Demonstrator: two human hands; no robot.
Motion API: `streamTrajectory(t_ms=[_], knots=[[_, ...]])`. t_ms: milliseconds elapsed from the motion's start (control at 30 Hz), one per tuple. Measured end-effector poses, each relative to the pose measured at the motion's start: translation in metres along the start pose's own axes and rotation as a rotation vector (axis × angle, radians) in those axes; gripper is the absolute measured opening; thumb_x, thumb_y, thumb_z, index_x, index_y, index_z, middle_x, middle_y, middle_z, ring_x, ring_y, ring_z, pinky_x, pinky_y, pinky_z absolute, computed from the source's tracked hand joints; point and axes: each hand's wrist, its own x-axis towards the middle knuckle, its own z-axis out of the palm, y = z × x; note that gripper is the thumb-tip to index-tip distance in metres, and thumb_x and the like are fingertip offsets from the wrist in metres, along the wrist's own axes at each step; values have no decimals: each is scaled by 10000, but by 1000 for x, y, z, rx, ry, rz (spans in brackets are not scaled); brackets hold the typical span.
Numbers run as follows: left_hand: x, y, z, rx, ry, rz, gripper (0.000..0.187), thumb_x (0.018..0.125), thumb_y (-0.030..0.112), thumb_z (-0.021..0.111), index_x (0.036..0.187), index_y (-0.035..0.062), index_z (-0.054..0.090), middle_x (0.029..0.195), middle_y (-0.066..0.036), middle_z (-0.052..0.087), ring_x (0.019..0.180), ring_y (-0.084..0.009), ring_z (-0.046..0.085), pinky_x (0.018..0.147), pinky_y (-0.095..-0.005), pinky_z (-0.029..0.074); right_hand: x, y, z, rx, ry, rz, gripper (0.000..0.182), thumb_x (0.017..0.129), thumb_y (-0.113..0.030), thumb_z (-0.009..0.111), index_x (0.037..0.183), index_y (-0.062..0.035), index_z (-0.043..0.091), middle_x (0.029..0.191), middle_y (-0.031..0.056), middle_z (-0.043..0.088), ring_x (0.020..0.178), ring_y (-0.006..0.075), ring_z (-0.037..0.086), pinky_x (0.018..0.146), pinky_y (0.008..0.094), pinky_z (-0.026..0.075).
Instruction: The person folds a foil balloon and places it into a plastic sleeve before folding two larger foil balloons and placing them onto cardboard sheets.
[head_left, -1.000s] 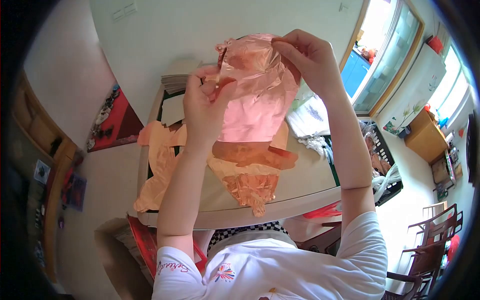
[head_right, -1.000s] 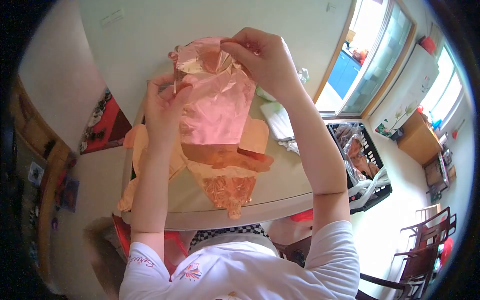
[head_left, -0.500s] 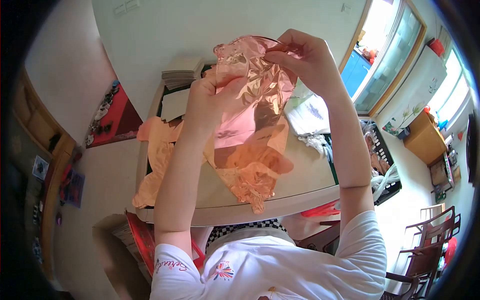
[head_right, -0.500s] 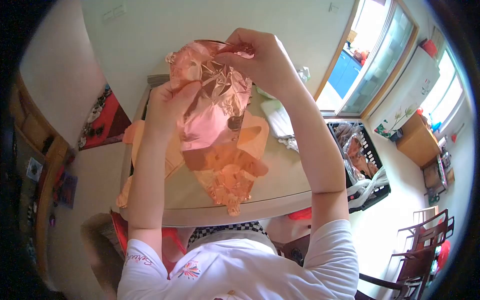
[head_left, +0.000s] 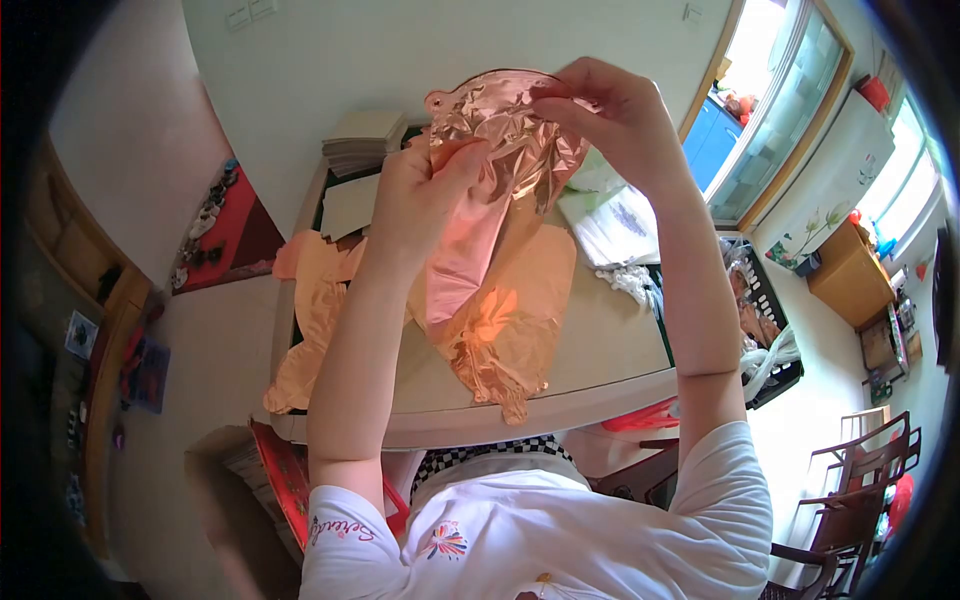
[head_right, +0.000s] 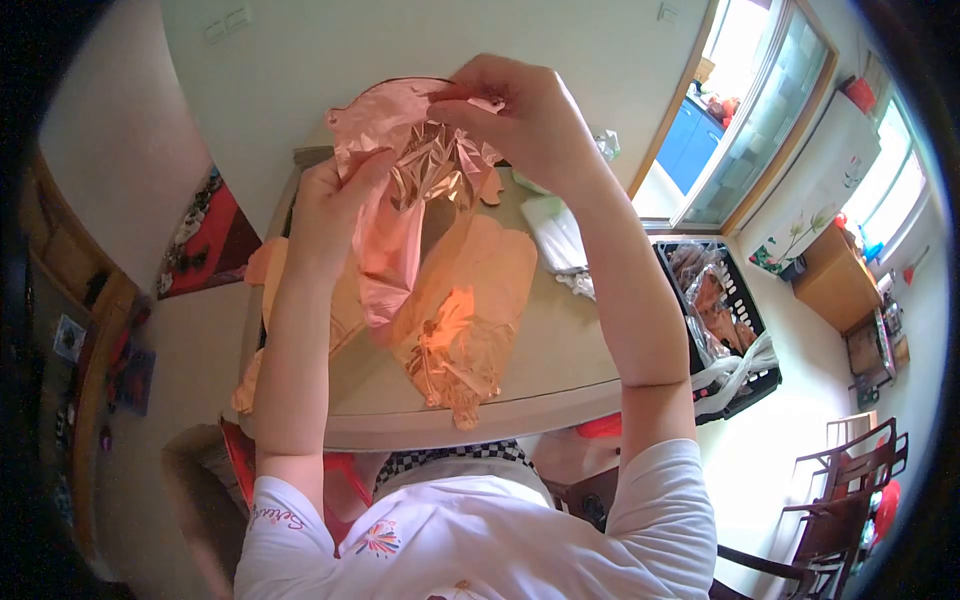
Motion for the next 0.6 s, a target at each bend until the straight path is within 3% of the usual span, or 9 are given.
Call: streamTrajectory(t_ms=[67, 167, 200, 267, 300, 333, 433, 500, 600], knots=[[-1, 3, 1, 69, 52, 8, 217, 906, 198, 653, 976, -3, 699, 675, 84, 531, 594, 4, 388, 519, -185, 313, -6, 3, 0, 190, -32, -27, 492, 787, -65, 747, 1238, -26, 556, 1141, 56, 636, 963, 116, 627, 838, 281, 516], [-2, 15, -2, 166, 74, -43, 227, 899, 202, 660, 964, -11, 703, 663, 76, 534, 608, -6, 408, 537, -195, 331, -24, 67, -9, 85, -226, -91, 799, 755, -58, 769, 1437, -68, 354, 1387, 82, 477, 1200, 178, 525, 1012, 337, 439], [-2, 18, -3, 196, 66, -72, 231, 896, 202, 662, 962, -16, 704, 659, 73, 536, 615, -10, 417, 545, -199, 340, -39, 58, 4, 66, -271, 27, 658, 730, -22, 771, 1321, -39, 481, 1285, 53, 547, 1266, 188, 448, 1077, 349, 346], [-4, 24, -9, 284, 11, -45, 231, 894, 197, 662, 975, -16, 704, 660, 69, 546, 623, -17, 430, 556, -205, 351, -59, 98, 28, -250, -327, 112, 761, 668, -144, 853, 1336, -81, 494, 1280, 65, 549, 1213, 179, 474, 1076, 332, 331], [-5, 27, -13, 329, -9, -29, 232, 894, 195, 662, 981, -16, 704, 660, 67, 551, 627, -20, 437, 562, -208, 356, -72, 124, 50, 115, -232, 46, 731, 664, -228, 863, 1295, -67, 530, 1275, 81, 557, 1225, 198, 475, 1058, 323, 345], [-5, 24, -17, 282, -23, -89, 234, 893, 193, 661, 1001, -9, 705, 672, 50, 579, 637, -32, 456, 576, -218, 377, -83, 130, 62, 83, -278, 138, 1016, 657, -204, 865, 1478, -62, 284, 1480, 139, 389, 1362, 237, 371, 1120, 363, 305], [-9, 20, -11, 155, 63, 43, 221, 897, 196, 659, 969, -8, 705, 659, 36, 576, 626, -47, 450, 566, -237, 380, -98, 121, 87, -36, -517, 243, 903, 682, -205, 846, 1433, -50, 369, 1412, 140, 471, 1315, 233, 429, 1099, 362, 330], [-7, 16, -25, 321, -40, 74, 232, 901, 197, 655, 989, -14, 695, 656, 20, 562, 639, -48, 440, 580, -238, 391, -105, 127, 104, -3, -670, 321, 830, 704, -215, 829, 1406, -53, 416, 1372, 137, 513, 1287, 232, 460, 1078, 357, 356], [-5, 19, -27, 380, -42, -52, 238, 903, 200, 655, 1024, 0, 700, 653, 34, 555, 651, -41, 436, 600, -228, 400, -115, 123, 107, 164, -717, 291, 655, 742, -223, 792, 1309, -38, 522, 1262, 127, 601, 1193, 234, 551, 1004, 338, 439]])
